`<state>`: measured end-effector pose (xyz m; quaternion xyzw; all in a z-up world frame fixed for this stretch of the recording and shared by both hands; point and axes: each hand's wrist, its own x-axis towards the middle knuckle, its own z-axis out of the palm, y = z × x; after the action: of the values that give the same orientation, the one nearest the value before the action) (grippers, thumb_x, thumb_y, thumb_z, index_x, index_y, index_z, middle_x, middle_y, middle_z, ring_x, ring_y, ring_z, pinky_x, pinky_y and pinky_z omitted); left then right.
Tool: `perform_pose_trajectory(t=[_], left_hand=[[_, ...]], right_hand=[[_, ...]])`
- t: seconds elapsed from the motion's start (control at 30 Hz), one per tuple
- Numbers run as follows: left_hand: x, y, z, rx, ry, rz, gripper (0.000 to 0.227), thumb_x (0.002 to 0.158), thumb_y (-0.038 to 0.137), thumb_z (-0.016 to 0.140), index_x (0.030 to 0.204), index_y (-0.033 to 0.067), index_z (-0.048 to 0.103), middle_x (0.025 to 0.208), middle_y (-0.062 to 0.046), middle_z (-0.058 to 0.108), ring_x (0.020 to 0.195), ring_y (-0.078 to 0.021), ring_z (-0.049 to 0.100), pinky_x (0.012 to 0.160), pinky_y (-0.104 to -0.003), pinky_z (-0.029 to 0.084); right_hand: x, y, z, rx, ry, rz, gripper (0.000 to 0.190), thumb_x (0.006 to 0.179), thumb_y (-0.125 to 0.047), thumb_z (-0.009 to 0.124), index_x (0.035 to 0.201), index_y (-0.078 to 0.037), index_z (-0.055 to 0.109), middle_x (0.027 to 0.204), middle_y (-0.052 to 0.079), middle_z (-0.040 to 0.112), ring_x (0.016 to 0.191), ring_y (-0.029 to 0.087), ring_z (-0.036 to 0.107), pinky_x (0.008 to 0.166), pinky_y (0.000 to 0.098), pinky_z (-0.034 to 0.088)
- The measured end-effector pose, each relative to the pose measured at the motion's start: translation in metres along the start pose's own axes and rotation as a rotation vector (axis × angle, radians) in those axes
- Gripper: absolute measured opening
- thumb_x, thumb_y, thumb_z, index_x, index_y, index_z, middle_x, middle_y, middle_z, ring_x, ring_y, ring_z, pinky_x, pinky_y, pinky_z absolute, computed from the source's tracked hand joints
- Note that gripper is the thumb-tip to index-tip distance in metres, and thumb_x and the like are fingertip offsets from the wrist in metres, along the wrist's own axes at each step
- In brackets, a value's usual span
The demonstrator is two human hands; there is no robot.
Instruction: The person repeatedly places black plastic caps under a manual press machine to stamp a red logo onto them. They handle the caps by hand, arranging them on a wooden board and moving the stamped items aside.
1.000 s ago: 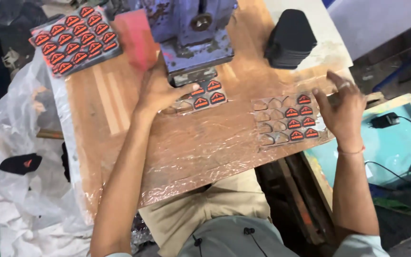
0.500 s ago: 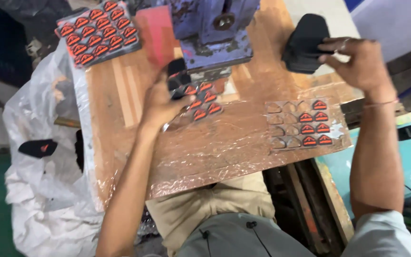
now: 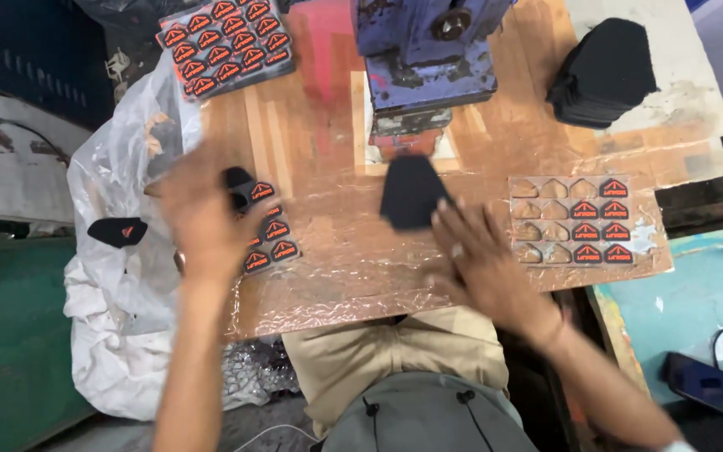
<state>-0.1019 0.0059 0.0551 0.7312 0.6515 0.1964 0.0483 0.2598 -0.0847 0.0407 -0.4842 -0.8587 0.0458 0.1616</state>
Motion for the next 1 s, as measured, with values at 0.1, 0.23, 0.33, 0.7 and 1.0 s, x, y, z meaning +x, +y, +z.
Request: perform_pose_trajectory(t=[0.1, 0.23, 0.33, 0.7, 1.0], left_hand=[[0.015, 0.055, 0.048, -0.168, 0.109, 0.288, 0.092, 0.082, 0.041, 0.085, 0.154, 0.0015, 0.043, 0.151, -0.025, 0.048, 0.14, -0.049, 0.043, 0.119, -0.058, 0.032], [0.017, 0.094, 0.114, -0.165, -0.038, 0.445, 0.077, 0.1, 0.046, 0.065, 0.158, 0.0028, 0.039, 0.162, -0.024, 0.034, 0.146, -0.0496, 0.032, 0.121, -0.064, 0.021], [0.009, 0.095, 0.12, -0.127, -0.009, 0.452, 0.075, 0.102, 0.052, 0.058, 0.158, 0.0069, 0.037, 0.165, -0.022, 0.029, 0.152, -0.0482, 0.025, 0.123, -0.067, 0.019], [0.01, 0.098, 0.12, -0.098, -0.005, 0.459, 0.072, 0.102, 0.048, 0.059, 0.156, 0.0025, 0.044, 0.166, -0.017, 0.031, 0.153, -0.0454, 0.023, 0.121, -0.067, 0.019], [0.006, 0.099, 0.101, -0.14, -0.054, 0.448, 0.065, 0.1, 0.042, 0.061, 0.152, 0.004, 0.048, 0.161, -0.014, 0.04, 0.148, -0.0411, 0.032, 0.122, -0.062, 0.023]], right_hand=[[0.042, 0.035, 0.01, -0.033, -0.014, -0.036, 0.081, 0.096, -0.052, 0.058, 0.15, 0.006, 0.044, 0.159, 0.026, 0.04, 0.15, 0.042, 0.034, 0.124, 0.0578, 0.021], [0.066, 0.056, 0.016, -0.063, -0.006, -0.046, 0.081, 0.099, -0.057, 0.057, 0.151, 0.003, 0.045, 0.159, 0.023, 0.042, 0.151, 0.039, 0.032, 0.125, 0.057, 0.02], [0.064, 0.065, 0.014, -0.081, -0.028, -0.042, 0.08, 0.098, -0.058, 0.056, 0.152, 0.001, 0.046, 0.159, 0.023, 0.043, 0.153, 0.04, 0.03, 0.124, 0.0581, 0.019], [0.068, 0.071, 0.015, -0.108, -0.017, -0.057, 0.077, 0.098, -0.057, 0.057, 0.152, -0.003, 0.049, 0.156, 0.025, 0.045, 0.153, 0.042, 0.03, 0.124, 0.0616, 0.018], [0.039, 0.041, -0.032, 0.01, 0.063, 0.042, 0.052, 0.091, -0.04, 0.073, 0.129, -0.007, 0.059, 0.146, 0.02, 0.056, 0.14, 0.041, 0.046, 0.117, 0.055, 0.034]])
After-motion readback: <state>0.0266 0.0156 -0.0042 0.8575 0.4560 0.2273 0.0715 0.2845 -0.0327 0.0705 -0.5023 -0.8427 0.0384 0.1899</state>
